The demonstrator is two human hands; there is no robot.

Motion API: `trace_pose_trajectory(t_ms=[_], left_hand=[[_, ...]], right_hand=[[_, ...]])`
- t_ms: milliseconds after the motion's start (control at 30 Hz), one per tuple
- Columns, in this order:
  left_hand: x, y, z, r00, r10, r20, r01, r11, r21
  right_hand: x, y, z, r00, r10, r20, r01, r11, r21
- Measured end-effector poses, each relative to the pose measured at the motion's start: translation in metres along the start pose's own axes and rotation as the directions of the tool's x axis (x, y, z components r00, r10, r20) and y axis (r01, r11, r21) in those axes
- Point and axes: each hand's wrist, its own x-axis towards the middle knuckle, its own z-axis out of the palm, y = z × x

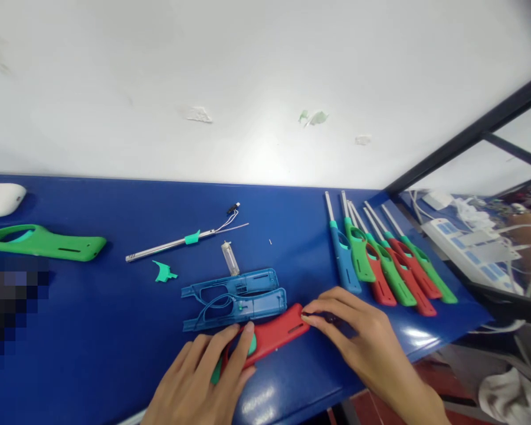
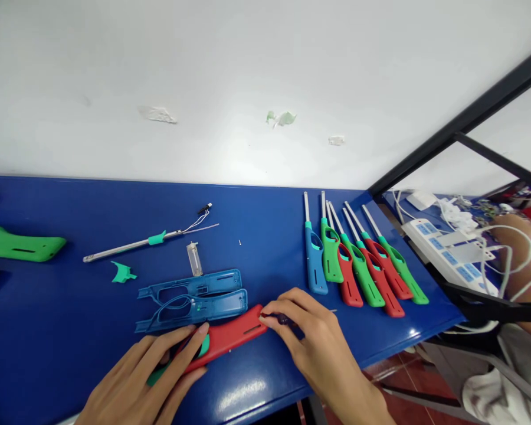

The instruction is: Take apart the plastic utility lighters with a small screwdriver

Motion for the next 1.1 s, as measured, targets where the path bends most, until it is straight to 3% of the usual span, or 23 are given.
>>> trace_pose_trajectory(t_ms=[333,700,967,1100], left_hand=[[-0.002,-0.001,0.002,0.999,0.025,0.031,-0.026,0.998,0.048],[0.007,0.001,-0.007,0.998,-0.06,-0.025,0.058,0.996,-0.067],[0.007,0.0,-0.005,0.998,-0.051,-0.023,0.049,0.995,-0.092],[0.015,0.002,-0.008,0.996,-0.076,-0.056,0.07,0.992,-0.105]], right_hand=[[0.009,0.002,0.0,0.993,-0.062,0.097,0.063,0.998,-0.008],[0.013,0.005,-0.017,0.929,-0.042,0.367,-0.004,0.992,0.126],[0.009,0.004,-0.014,0.929,0.08,0.362,-0.138,0.981,0.139],[0.001,-0.003,-0.002,0.947,0.19,0.26,-0.202,0.979,0.022]])
